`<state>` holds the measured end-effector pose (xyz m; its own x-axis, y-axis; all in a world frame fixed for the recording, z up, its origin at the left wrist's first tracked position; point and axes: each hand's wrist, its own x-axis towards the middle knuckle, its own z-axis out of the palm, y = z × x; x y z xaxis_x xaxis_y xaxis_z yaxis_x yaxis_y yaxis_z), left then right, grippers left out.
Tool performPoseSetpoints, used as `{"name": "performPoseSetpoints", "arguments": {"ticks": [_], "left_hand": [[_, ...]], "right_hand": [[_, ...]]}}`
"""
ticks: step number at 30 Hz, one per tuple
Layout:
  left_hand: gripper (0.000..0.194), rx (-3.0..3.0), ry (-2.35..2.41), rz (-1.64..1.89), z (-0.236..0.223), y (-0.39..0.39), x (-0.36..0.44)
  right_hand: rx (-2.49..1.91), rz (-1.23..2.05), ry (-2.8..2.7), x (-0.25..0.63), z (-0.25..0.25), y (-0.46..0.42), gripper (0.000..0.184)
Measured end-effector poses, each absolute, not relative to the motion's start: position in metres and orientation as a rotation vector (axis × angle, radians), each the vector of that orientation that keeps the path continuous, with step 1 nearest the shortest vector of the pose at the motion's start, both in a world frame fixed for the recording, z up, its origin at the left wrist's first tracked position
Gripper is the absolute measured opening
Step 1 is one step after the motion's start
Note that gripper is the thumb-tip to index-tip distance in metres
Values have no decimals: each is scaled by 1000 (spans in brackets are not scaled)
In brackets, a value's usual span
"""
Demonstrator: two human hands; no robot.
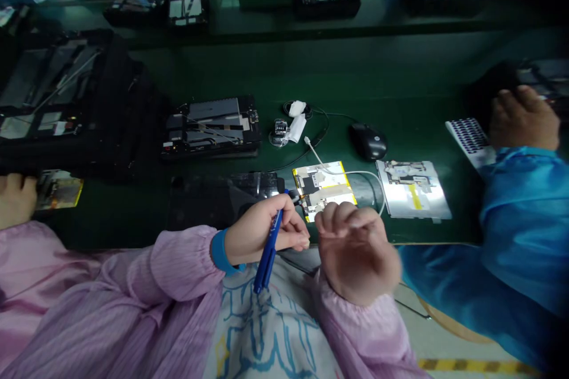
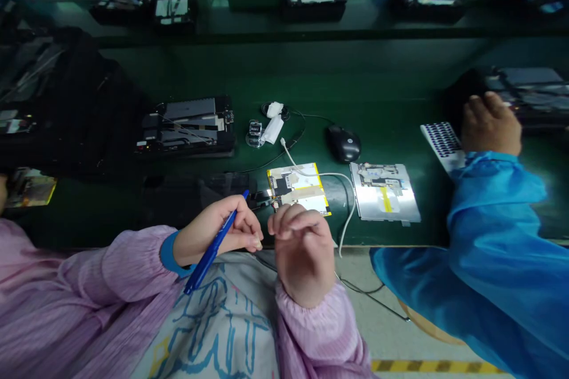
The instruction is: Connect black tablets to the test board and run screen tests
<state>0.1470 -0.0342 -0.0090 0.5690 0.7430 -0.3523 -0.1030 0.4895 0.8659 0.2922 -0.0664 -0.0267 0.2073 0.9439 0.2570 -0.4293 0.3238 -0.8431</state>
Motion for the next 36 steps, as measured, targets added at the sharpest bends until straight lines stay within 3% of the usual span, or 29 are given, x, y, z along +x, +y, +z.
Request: {"name": "performPoseSetpoints", "arguments": {"ticks": [2, 5, 14, 20, 23, 25, 28, 34, 36], "left_hand": [[42, 886, 800, 587, -10, -33, 143], [40, 942, 810, 587, -16, -33, 136], [25, 1484, 1050, 511, -14, -33, 98], [28, 1622, 1782, 693, -9, -14, 11], [25, 1663, 2219, 480, -15, -13, -28], [28, 1623, 2272, 362, -22, -15, -43], [32, 1498, 2106, 452, -31, -17, -48], [39, 1345, 1990, 703, -33, -15, -46], [40, 1264, 1949, 753, -33, -14, -46]], "right_hand": [[-925, 894, -1272, 296, -34, -72, 12], [-1087, 619, -1692, 299, -44, -80, 25], [-1420, 242, -1714, 336, -63, -68, 10], [-2015, 21, -1619, 405, -104, -44, 42], [-2133, 22, -1721, 417, -114, -34, 49], [-2174, -2, -1812, 419, -116, -28, 49], [-2150, -52, -1898, 415, -114, -20, 46], [-1801, -167, -1920, 390, -108, -11, 15], [-1709, -118, -1938, 378, -107, -7, 15]]}}
